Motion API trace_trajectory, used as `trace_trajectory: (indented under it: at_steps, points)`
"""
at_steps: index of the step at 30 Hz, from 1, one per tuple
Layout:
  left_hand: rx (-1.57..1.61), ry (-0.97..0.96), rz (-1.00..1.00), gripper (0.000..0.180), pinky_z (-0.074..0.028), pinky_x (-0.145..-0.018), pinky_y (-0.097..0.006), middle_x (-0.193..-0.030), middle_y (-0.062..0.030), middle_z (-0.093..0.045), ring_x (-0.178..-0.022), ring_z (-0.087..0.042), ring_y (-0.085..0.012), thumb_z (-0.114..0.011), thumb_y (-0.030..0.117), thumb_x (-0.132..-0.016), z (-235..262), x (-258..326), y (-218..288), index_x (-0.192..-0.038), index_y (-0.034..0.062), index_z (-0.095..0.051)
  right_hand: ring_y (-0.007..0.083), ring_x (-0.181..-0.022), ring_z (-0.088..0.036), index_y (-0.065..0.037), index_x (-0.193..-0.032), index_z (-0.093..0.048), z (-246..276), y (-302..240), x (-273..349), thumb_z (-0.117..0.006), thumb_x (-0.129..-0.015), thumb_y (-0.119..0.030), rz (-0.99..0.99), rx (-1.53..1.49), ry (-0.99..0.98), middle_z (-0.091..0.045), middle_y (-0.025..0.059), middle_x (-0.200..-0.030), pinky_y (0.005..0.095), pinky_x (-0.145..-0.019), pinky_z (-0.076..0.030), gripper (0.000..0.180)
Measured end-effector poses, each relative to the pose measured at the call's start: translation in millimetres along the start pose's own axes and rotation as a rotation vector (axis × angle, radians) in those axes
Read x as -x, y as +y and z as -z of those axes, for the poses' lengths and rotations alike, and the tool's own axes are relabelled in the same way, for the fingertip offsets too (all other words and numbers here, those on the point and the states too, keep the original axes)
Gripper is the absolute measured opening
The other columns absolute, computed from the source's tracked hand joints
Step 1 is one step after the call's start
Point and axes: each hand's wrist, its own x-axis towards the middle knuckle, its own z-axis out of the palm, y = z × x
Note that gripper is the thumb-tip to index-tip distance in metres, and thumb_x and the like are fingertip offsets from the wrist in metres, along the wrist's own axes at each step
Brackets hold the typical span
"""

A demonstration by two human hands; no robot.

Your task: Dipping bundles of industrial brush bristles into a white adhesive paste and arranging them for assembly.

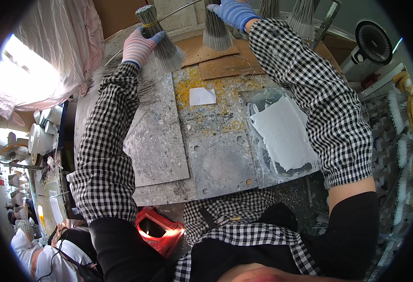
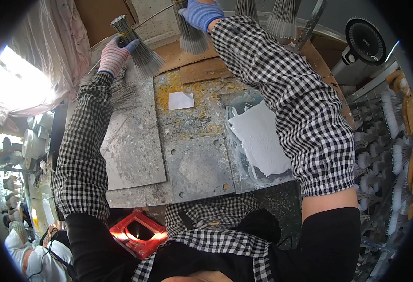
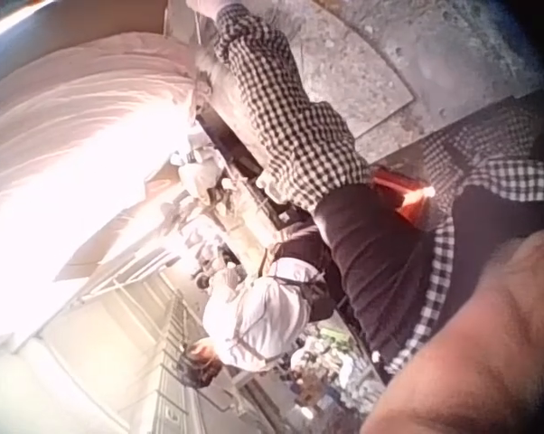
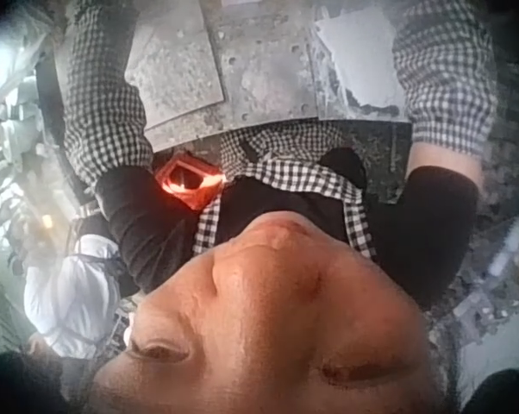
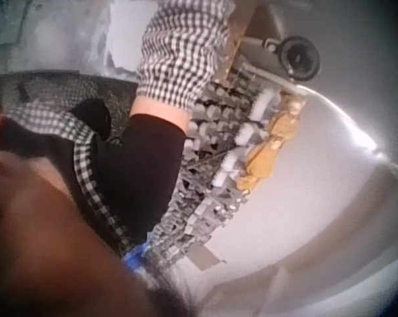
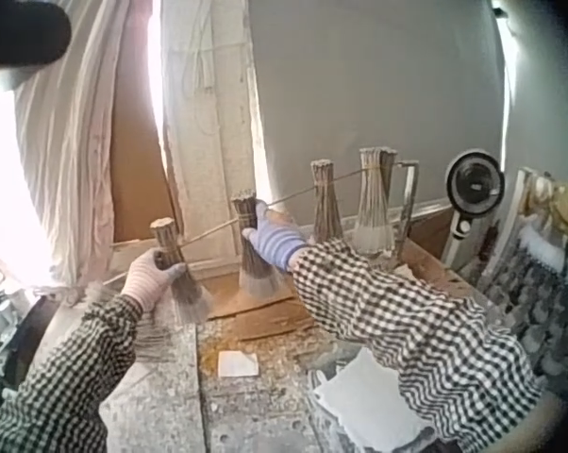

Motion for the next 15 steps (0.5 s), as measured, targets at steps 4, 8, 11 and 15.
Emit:
trace_trajectory:
  at_steps: [4, 8, 11, 15]
  points:
    - [-0.027, -0.026, -0.012, 0.073, -0.051, -0.096, -0.039, -0.116, -0.0184, -0.071, -0.111, -0.067, -0.0313, -0.075, 0.054, -0.081, 1.9, -1.4, -4.4, -0.131, 0.0035, -0.06, 0.0415, -0.121, -0.058, -0.008, -0.145, -0.038, -3.2, 1.3, 1.6, -0.063, -0.091, -0.038, -0.036, 0.013, -0.039, -0.06, 0.0243, -0.13, 0.0474, -0.102, -0.047, 0.066]
    - [0.057, -0.045, -0.02, 0.072, -0.051, -0.096, -0.038, -0.116, -0.0161, -0.071, -0.109, -0.068, -0.0281, -0.076, 0.051, -0.082, -6.9, -0.8, -0.5, -0.133, 0.0033, -0.059, 0.039, -0.111, -0.063, -0.011, -0.147, -0.039, -0.3, 55.5, 3.3, -0.061, -0.092, -0.038, 0.222, -0.112, 0.16, -0.066, 0.021, -0.119, 0.0462, -0.097, -0.049, 0.065]
    - [0.054, -0.031, 0.013, 0.071, -0.051, -0.096, -0.036, -0.118, -0.0167, -0.071, -0.11, -0.068, -0.0265, -0.076, 0.047, -0.083, 5.9, 11.0, -10.3, -0.134, 0.0011, -0.057, 0.0316, -0.087, -0.069, -0.013, -0.142, -0.047, 60.6, 50.3, 25.9, -0.065, -0.09, -0.039, 0.176, 0.069, 0.229, -0.072, 0.0142, -0.094, 0.0444, -0.084, -0.054, 0.061]
    - [0.168, -0.058, 0.019, 0.07, -0.05, -0.097, -0.034, -0.118, -0.018, -0.071, -0.11, -0.068, -0.0257, -0.076, 0.043, -0.085, 1.3, 11.1, -19.2, -0.136, -0.0008, -0.055, 0.0333, -0.096, -0.068, -0.017, -0.149, -0.038, 110.9, 86.7, 19.6, -0.068, -0.088, -0.042, -0.041, 0.092, 0.321, -0.071, 0.0161, -0.105, 0.0457, -0.089, -0.053, 0.072]
